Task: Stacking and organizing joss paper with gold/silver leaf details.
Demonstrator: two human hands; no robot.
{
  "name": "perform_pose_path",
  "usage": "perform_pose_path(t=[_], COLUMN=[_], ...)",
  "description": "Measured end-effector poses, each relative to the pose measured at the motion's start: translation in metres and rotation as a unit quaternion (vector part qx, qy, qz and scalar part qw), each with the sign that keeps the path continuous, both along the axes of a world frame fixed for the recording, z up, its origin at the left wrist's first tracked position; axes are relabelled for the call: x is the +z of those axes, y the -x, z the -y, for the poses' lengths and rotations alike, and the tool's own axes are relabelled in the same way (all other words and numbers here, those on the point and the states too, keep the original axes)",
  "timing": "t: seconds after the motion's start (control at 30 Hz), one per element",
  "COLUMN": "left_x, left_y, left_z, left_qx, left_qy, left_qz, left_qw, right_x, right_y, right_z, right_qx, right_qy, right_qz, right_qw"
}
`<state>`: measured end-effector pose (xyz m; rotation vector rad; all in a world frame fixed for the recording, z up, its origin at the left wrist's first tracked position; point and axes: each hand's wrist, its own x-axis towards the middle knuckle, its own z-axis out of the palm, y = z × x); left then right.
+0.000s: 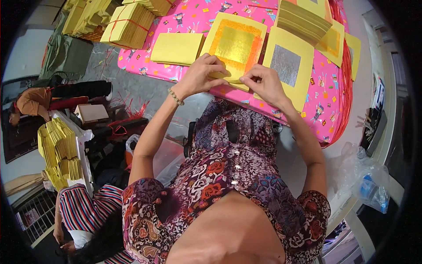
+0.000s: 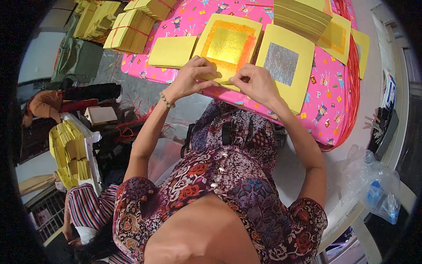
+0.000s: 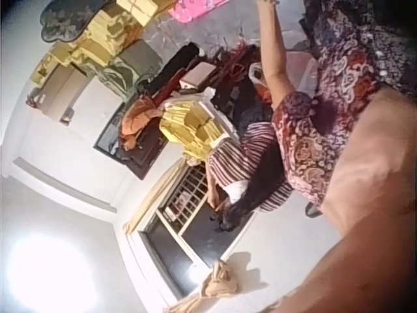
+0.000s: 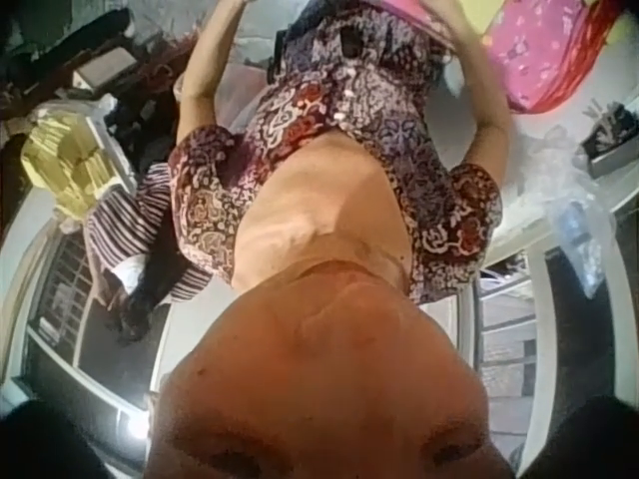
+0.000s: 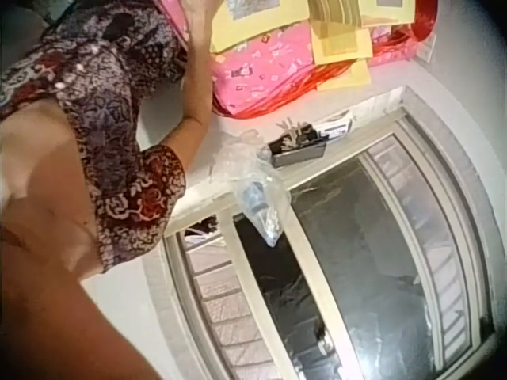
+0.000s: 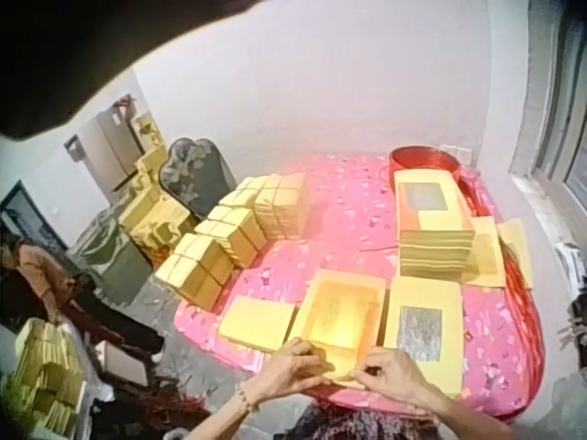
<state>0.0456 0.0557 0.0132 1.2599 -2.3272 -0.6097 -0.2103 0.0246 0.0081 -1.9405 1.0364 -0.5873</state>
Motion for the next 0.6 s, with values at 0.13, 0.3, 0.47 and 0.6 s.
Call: perform_pose_path(t=[0.13,0.3,0.47,0.6], left_x=[-0.003,-0.004,-0.003,-0.002], left_y=[-0.001,-0.002,-0.001,0.0], left_z=[0.0,0.001,0.001,0.002], left_qx=[0.021,0.026,0.028,0.041], left_qy=[-0.015,-0.044,-0.035,-0.052], left_qz=[-0.037,-0.063,-0.075,-0.076], left_qw=[0.999,0.997,0.996,0.995], right_x=[0.001,-0.006,-0.006,-0.014], right_y=[0.0,0.0,-0.002,0.0], right_z=[0.007,0.014,0.016,0.019], right_qx=[-0.002,-0.001,-0.007,-0.002], right_qy=[-0.059,-0.044,-0.069,-0.103], right_qz=[0.002,-0.023,-0.015,0.004], right_qw=[0.998,0.999,0.998,0.995])
